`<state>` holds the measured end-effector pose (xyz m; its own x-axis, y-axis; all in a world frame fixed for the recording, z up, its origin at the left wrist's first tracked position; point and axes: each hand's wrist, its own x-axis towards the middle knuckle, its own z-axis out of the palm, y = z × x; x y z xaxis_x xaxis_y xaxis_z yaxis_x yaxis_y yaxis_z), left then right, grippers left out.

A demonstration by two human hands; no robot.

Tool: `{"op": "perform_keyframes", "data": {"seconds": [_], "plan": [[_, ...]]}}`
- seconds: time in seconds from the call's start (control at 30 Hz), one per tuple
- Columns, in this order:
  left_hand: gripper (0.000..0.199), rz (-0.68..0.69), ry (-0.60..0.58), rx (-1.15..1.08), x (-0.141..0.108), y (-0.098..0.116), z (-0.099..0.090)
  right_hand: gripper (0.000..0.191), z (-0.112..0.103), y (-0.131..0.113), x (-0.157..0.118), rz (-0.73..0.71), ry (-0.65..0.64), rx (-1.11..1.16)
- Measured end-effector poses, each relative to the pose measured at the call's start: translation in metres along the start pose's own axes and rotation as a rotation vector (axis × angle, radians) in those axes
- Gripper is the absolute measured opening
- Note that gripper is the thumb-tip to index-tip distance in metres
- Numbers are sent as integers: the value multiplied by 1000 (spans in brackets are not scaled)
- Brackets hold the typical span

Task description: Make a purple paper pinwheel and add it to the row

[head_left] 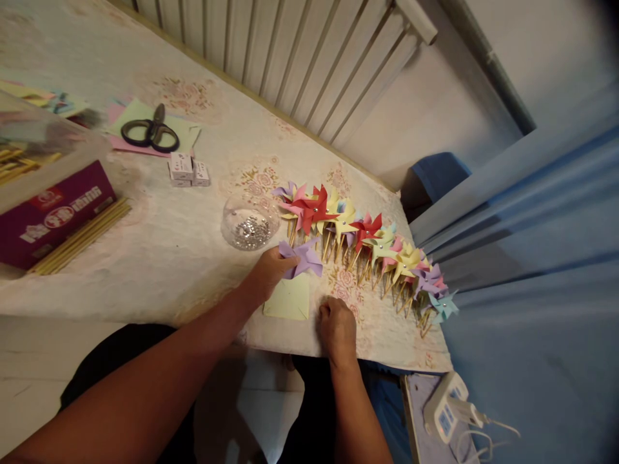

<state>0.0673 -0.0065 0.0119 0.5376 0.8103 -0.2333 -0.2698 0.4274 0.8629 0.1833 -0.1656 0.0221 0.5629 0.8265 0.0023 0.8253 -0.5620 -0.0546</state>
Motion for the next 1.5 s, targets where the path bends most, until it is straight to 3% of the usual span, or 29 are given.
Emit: {"op": "perform_keyframes", "data": {"seconds": [0.3, 0.5, 0.7, 0.83, 0.93, 1.17, 1.5], "plan": [[22, 15, -3, 2, 1, -4, 0, 15, -3, -3, 4, -11, -43, -47], [21, 1, 6, 18, 1, -3, 1, 16, 2, 3, 5, -10, -2, 64], [20, 0, -5, -11, -2, 1, 3, 15, -11, 4, 4, -30, 188, 558], [20, -25, -17, -8, -6, 2, 3, 13, -36, -26, 10, -252, 340, 758], [17, -14, -51, -13, -7, 2, 3, 13, -42, -48, 22, -372, 416, 793], [23, 2, -76, -26, -8, 4, 6, 15, -20, -56, 49, -383, 467, 770], [24, -48, -64, 4, -11, 7, 8, 14, -8, -49, 52, -360, 427, 800]]}}
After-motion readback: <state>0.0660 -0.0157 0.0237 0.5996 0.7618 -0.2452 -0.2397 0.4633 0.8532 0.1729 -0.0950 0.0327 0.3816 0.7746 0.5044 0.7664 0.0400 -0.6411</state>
